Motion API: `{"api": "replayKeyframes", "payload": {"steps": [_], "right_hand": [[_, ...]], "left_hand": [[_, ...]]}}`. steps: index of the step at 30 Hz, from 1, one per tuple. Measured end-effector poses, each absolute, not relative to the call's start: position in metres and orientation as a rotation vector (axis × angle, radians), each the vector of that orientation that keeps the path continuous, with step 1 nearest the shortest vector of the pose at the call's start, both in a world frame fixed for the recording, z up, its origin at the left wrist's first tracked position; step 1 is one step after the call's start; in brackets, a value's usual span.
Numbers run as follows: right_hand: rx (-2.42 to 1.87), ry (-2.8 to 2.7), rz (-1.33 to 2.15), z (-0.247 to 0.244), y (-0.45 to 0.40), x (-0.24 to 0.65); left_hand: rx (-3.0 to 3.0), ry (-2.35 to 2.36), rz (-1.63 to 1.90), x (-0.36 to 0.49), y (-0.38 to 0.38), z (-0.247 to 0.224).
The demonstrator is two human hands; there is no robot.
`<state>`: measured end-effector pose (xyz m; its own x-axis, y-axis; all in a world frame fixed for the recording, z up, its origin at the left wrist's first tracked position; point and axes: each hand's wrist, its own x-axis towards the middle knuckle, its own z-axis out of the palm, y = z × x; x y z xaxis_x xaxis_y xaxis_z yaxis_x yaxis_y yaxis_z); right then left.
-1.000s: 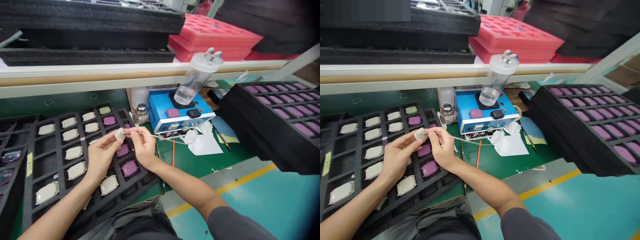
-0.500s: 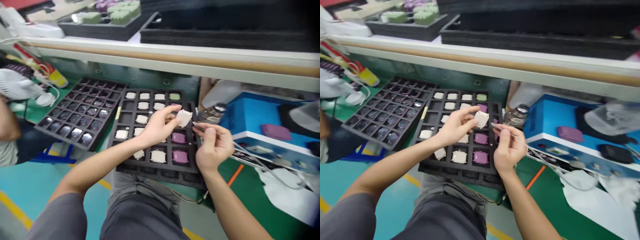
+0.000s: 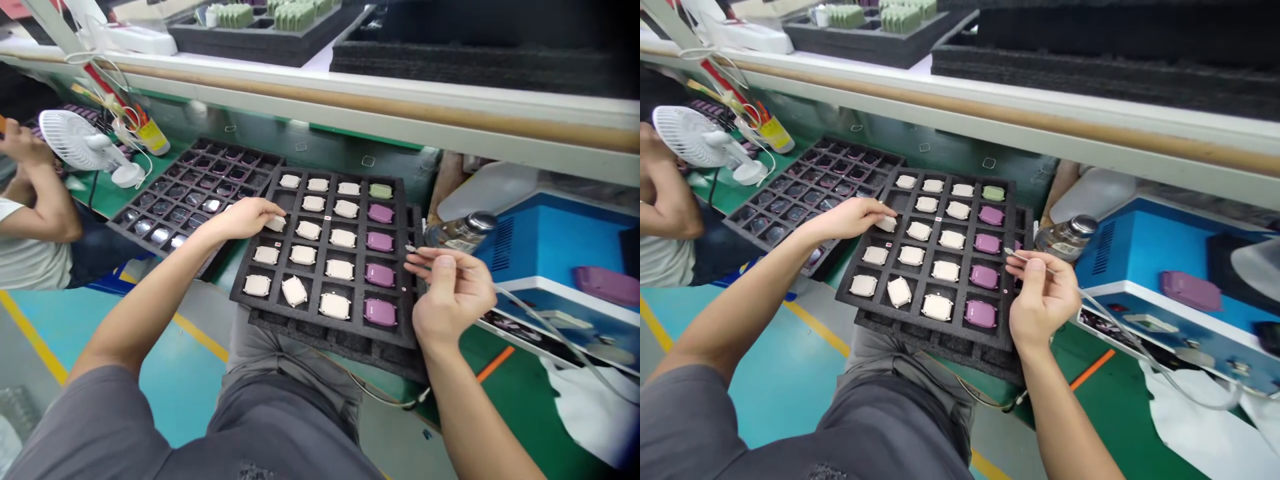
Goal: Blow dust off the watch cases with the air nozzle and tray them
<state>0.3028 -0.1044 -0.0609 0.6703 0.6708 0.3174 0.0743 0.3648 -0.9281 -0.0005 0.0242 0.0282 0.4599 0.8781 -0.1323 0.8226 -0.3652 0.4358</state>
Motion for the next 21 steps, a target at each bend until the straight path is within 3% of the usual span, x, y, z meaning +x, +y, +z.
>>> {"api": "replayKeyframes", "payload": {"steps": [10, 15, 21], "right_hand": [[-1.167, -0.783, 0.482, -0.059, -0.104, 0.303], [-1.188, -0.798, 0.474, -0.06, -0.104, 0.305], [-1.181, -0.794, 0.462, -0.06, -0.105, 0.305]], "left_hand": [[2.65, 1.368, -0.022, -0.003, 0.037, 0.027], [2.748, 1.252, 0.076, -0.01, 0.038, 0.017], [2.703, 1.502, 0.162, 0.016, 0.108, 0.018]]}}
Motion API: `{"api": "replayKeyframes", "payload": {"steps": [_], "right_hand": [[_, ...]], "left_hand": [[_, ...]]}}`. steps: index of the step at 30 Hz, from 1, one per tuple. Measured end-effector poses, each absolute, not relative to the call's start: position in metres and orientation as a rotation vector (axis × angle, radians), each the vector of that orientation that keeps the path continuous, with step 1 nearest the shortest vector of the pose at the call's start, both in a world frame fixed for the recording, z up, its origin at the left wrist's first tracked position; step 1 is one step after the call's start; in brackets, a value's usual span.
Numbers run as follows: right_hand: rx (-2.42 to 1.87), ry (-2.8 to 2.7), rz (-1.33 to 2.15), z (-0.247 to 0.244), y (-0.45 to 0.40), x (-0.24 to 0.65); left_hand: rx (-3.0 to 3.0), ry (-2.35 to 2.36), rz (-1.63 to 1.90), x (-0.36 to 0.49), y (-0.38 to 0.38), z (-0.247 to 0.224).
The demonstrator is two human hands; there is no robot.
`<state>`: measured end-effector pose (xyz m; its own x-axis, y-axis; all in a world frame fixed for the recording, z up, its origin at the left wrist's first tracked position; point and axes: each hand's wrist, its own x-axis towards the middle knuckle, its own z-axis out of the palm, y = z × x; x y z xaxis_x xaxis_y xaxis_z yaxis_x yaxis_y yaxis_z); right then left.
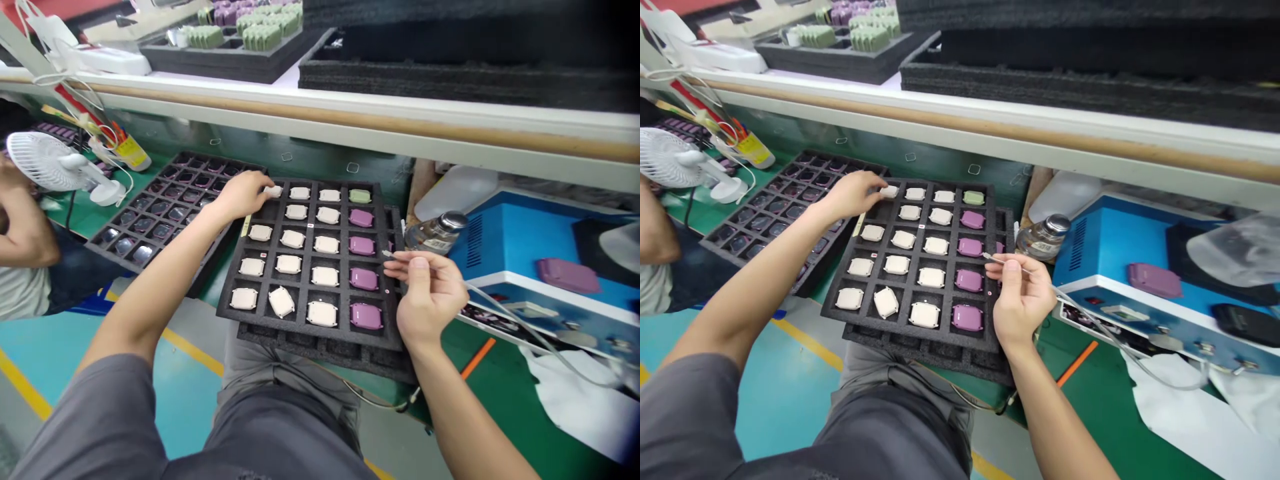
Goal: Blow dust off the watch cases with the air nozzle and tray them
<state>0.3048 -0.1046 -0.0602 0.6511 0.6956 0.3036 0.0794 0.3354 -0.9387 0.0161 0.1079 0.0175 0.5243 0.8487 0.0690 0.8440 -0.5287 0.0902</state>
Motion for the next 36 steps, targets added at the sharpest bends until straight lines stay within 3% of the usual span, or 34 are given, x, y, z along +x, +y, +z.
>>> {"api": "replayKeyframes", "payload": {"steps": [8, 11, 13, 17, 23, 36], "right_hand": [[-1.157, -0.819, 0.451, -0.058, -0.103, 0.303], [-1.129, -0.782, 0.439, -0.059, -0.102, 0.304], [-1.12, -0.764, 0.43, -0.059, -0.102, 0.304], [-1.121, -0.764, 0.371, -0.059, -0.101, 0.305], [-1.092, -0.849, 0.242, -0.06, -0.101, 0.306], [-1.114, -0.952, 0.325, -0.064, -0.098, 0.31]], "left_hand": [[2.468, 1.586, -0.194, 0.041, 0.173, 0.024], [2.344, 1.653, 0.008, 0.036, 0.176, 0.027], [2.268, 1.663, 0.323, 0.043, 0.164, 0.028], [1.929, 1.226, 0.883, 0.097, 0.095, 0.023], [1.5, 0.863, 0.829, 0.184, -0.015, -0.003], [1.319, 0.751, 0.862, 0.182, -0.023, -0.026]]}}
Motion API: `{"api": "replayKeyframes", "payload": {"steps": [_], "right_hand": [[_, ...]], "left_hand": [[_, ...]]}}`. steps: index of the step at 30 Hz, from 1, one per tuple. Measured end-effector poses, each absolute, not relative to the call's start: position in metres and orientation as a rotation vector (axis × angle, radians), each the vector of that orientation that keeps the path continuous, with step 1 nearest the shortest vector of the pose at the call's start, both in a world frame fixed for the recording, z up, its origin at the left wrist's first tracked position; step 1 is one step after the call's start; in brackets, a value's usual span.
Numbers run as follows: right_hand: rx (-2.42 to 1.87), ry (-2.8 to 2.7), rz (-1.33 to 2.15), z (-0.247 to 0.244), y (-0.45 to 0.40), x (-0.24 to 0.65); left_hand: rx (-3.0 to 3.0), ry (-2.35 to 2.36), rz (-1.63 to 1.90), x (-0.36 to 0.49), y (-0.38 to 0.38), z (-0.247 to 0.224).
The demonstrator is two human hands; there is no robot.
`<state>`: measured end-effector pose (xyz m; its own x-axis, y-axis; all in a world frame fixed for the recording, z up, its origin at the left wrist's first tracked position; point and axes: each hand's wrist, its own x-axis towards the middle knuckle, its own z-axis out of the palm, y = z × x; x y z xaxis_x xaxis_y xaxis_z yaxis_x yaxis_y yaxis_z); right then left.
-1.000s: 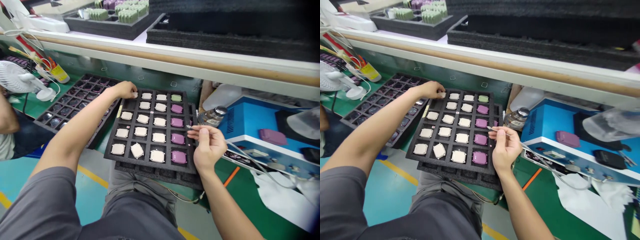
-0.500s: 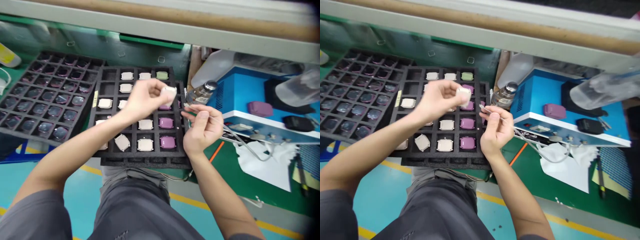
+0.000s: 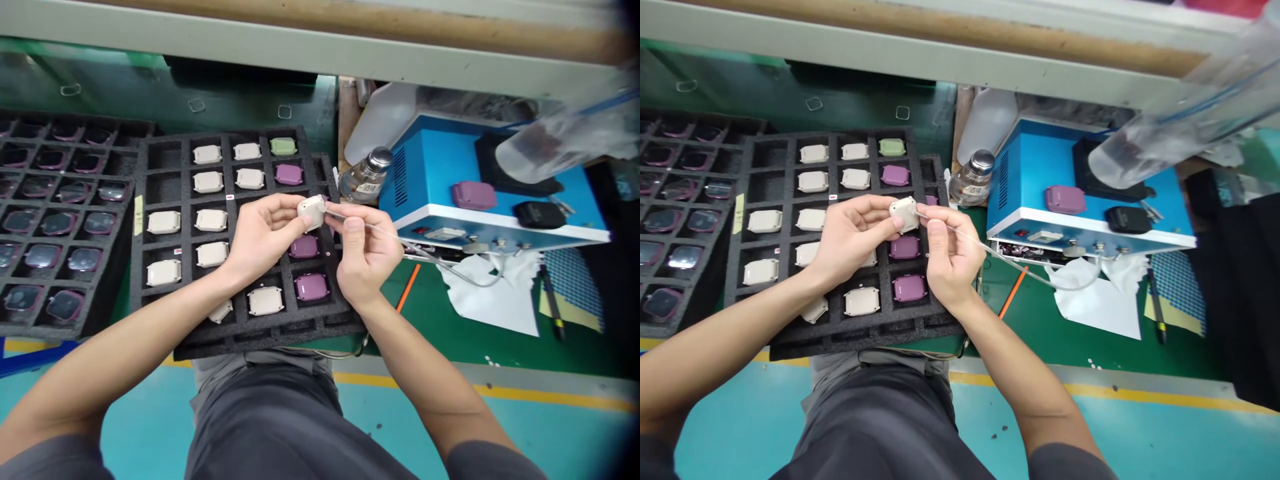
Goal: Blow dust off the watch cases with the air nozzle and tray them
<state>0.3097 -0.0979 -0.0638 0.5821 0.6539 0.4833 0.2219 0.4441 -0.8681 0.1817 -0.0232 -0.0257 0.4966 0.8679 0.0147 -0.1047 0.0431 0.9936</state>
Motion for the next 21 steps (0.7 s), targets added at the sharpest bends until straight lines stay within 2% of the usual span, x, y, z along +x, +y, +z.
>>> {"api": "replayKeyframes", "payload": {"steps": [21], "right_hand": [[-1.111, -0.957, 0.315, -0.0636, -0.0978, 0.3099]], "left_hand": [[1.317, 0.709, 0.887, 0.182, -0.023, -0.0248]]}}
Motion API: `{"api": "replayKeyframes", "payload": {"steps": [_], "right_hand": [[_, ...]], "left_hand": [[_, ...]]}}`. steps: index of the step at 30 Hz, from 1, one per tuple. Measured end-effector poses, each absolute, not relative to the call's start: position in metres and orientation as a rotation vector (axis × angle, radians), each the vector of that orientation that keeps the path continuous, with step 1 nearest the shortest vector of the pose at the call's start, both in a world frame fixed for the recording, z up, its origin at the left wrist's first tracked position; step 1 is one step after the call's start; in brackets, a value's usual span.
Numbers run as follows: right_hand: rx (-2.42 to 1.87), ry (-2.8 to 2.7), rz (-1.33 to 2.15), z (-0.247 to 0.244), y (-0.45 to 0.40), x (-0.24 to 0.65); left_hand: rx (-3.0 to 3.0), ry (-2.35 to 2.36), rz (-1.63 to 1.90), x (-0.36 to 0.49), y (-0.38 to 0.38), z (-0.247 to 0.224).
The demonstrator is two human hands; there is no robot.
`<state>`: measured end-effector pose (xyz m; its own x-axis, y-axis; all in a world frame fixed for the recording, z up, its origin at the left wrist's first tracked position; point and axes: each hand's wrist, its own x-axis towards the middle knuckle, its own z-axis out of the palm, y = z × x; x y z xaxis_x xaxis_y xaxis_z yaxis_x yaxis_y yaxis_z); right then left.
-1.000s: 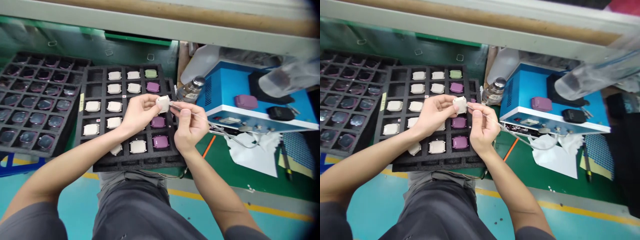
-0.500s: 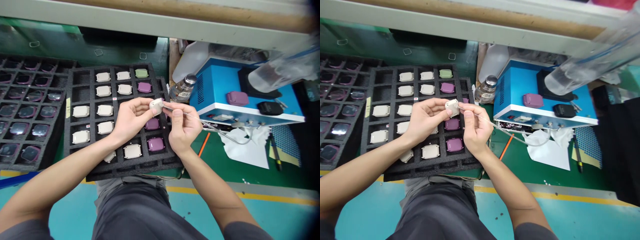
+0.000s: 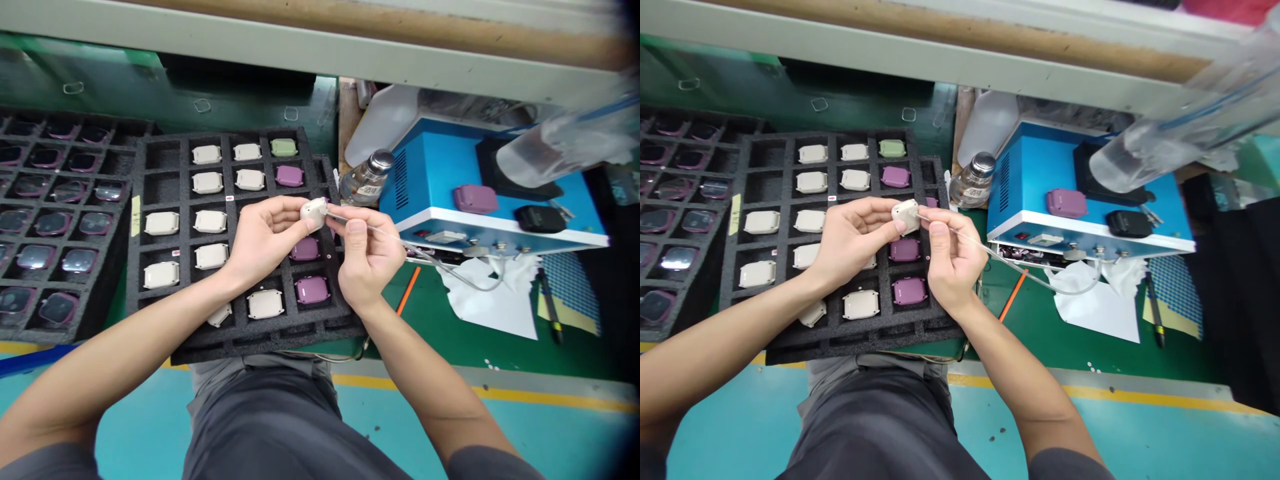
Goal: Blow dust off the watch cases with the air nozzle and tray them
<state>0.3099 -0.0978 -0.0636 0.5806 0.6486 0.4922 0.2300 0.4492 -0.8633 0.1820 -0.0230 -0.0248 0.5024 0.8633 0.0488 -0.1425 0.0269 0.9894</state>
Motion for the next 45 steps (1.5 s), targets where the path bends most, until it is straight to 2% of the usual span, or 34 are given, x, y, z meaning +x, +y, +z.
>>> {"api": "replayKeyframes", "payload": {"steps": [45], "right_hand": [[-0.953, -0.927, 0.445, -0.066, -0.083, 0.313]], "left_hand": [[1.468, 0.877, 0.876, 0.183, -0.02, -0.011]]}}
